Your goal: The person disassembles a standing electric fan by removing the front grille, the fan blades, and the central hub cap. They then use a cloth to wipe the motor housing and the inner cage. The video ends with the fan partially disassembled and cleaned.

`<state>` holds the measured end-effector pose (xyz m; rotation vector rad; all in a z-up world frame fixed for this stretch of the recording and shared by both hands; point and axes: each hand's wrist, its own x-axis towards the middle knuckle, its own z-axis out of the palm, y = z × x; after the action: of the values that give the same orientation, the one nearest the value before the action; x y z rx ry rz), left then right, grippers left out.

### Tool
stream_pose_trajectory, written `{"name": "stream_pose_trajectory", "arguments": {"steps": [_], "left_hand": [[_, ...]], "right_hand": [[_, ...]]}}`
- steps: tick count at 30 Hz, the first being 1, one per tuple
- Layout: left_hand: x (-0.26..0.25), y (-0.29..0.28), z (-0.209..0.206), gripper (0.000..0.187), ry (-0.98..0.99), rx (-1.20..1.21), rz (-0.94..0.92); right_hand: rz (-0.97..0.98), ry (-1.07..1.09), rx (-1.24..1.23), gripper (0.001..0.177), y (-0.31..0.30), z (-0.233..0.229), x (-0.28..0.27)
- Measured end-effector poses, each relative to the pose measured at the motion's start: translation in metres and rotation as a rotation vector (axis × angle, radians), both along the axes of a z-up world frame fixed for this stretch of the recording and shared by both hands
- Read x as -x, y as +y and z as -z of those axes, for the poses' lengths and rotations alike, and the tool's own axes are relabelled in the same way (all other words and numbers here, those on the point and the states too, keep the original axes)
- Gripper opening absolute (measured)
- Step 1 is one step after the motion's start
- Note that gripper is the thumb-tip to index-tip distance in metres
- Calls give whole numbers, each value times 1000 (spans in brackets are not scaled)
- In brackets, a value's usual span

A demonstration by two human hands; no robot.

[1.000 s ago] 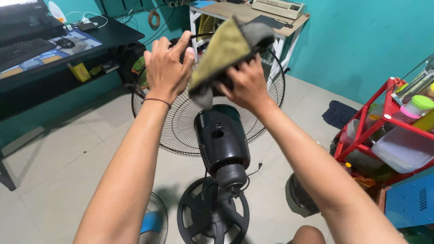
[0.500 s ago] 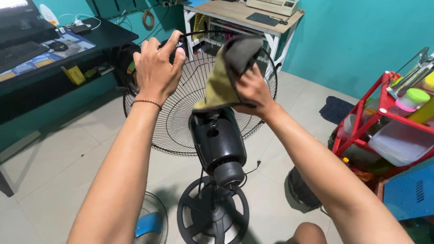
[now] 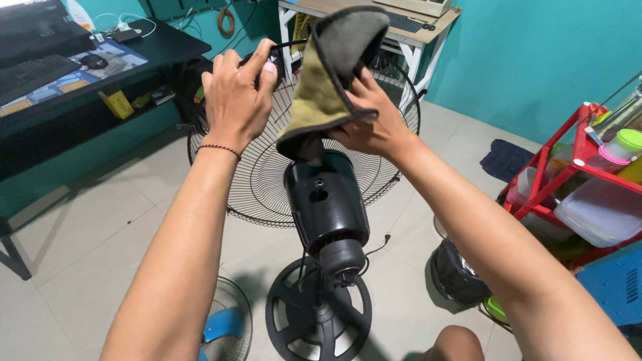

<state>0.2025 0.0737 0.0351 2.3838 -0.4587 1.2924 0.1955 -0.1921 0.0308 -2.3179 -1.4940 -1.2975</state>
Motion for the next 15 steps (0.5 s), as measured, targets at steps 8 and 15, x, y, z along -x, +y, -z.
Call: {"name": "stream_pose_trajectory", "arguments": {"steps": [8, 15], "left_hand": [[2, -2, -4, 38, 1, -3, 17], [6, 1, -9, 37, 47, 40, 64]], "right_hand": [[92, 45, -302, 49, 34, 4, 6], [31, 31, 18, 38, 36, 9, 6]]}}
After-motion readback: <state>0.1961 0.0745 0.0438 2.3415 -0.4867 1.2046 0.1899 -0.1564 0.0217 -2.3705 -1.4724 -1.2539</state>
